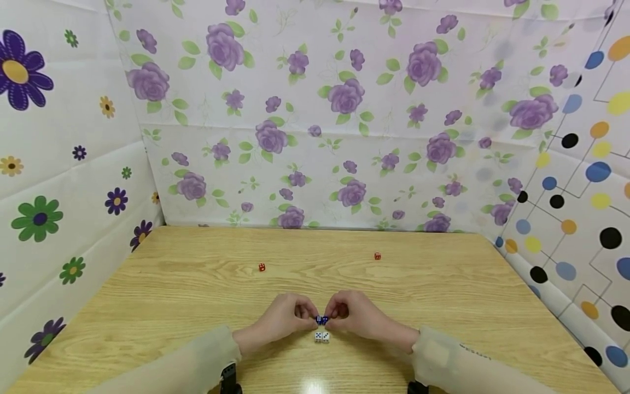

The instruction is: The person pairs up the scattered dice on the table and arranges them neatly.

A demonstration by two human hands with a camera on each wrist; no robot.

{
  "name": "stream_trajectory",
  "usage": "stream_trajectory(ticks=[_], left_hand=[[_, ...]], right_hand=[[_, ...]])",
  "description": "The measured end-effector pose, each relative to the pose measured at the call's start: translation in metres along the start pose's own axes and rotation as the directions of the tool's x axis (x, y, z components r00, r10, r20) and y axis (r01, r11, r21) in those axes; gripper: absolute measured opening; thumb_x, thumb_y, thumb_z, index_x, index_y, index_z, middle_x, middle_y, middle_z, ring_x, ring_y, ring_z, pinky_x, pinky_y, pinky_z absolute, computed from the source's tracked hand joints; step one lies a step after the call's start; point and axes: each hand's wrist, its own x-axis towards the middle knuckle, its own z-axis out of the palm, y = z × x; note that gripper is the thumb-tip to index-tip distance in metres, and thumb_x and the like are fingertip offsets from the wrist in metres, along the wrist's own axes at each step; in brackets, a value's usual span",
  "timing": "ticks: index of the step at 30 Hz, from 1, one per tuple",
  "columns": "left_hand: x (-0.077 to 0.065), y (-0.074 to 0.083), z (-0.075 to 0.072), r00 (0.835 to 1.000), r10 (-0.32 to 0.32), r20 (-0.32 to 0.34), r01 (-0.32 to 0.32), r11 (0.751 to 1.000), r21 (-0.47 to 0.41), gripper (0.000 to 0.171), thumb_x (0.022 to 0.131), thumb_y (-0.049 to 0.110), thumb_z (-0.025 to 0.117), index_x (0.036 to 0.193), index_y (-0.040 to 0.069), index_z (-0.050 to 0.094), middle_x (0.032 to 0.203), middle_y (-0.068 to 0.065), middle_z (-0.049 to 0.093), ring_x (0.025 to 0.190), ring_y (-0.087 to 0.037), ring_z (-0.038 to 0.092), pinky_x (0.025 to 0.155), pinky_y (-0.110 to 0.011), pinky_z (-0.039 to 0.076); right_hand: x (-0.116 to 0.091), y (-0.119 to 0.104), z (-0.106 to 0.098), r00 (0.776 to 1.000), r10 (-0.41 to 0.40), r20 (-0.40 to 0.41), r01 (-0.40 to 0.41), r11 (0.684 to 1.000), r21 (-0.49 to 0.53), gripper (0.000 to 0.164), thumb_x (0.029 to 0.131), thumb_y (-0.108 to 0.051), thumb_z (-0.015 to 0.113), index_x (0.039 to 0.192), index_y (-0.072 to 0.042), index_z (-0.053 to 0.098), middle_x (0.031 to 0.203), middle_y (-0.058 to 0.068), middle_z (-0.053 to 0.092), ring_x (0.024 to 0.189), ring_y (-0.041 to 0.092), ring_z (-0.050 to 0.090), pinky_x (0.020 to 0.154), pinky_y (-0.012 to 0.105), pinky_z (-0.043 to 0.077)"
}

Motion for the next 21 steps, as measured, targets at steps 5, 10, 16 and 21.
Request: stream_trajectory(ticks=[5,10,16,21], left_hand=[[0.0001,0.0004,-0.0003,1.0,-0.005,0.004,0.005,1.0,0.0,0.009,0.082,0.017,0.081,0.088,0.013,0.075,0.071,0.005,0.062,0.06,-0.003,0.052,0.058,-0.018,0.044],[0.0,0.0009,-0.0004,1.0,-0.009,0.007,0.009,1.0,-0.003,0.009,0.082,0.016,0.081,0.088,0.013,0.075,0.071,0.005,0.062,0.06,-0.003,0.051,0.058,-0.018,0.044],[-0.0001,0.0011,0.0001,1.0,-0.003,-0.001,0.003,1.0,0.003,0.009,0.081,0.015,0.081,0.087,0.013,0.075,0.071,0.005,0.062,0.06,-0.002,0.051,0.057,-0.018,0.044],[-0.0002,0.001,0.0002,1.0,0.004,0.001,-0.004,1.0,0.001,0.009,0.081,0.015,0.081,0.087,0.013,0.075,0.07,0.005,0.062,0.06,-0.002,0.051,0.057,-0.018,0.044]], right_hand=[[0.0003,0.0004,0.0,1.0,0.004,0.002,-0.004,1.0,-0.006,0.011,0.085,-0.015,0.079,0.091,-0.017,0.07,0.083,-0.005,0.066,0.068,0.003,0.058,0.061,0.018,0.049],[0.0011,0.0016,0.0002,1.0,0.004,0.004,-0.004,1.0,-0.014,0.011,0.085,-0.017,0.079,0.092,-0.017,0.07,0.083,-0.005,0.067,0.068,0.003,0.058,0.061,0.018,0.049],[0.0009,0.0007,0.0005,1.0,0.006,0.002,-0.006,1.0,-0.015,0.011,0.085,-0.016,0.079,0.092,-0.018,0.07,0.082,-0.006,0.066,0.067,0.003,0.057,0.061,0.018,0.049],[0.0003,-0.0012,0.0001,1.0,0.01,0.001,-0.01,1.0,-0.013,0.011,0.085,-0.016,0.078,0.092,-0.017,0.071,0.082,-0.006,0.066,0.067,0.002,0.056,0.061,0.018,0.048]])
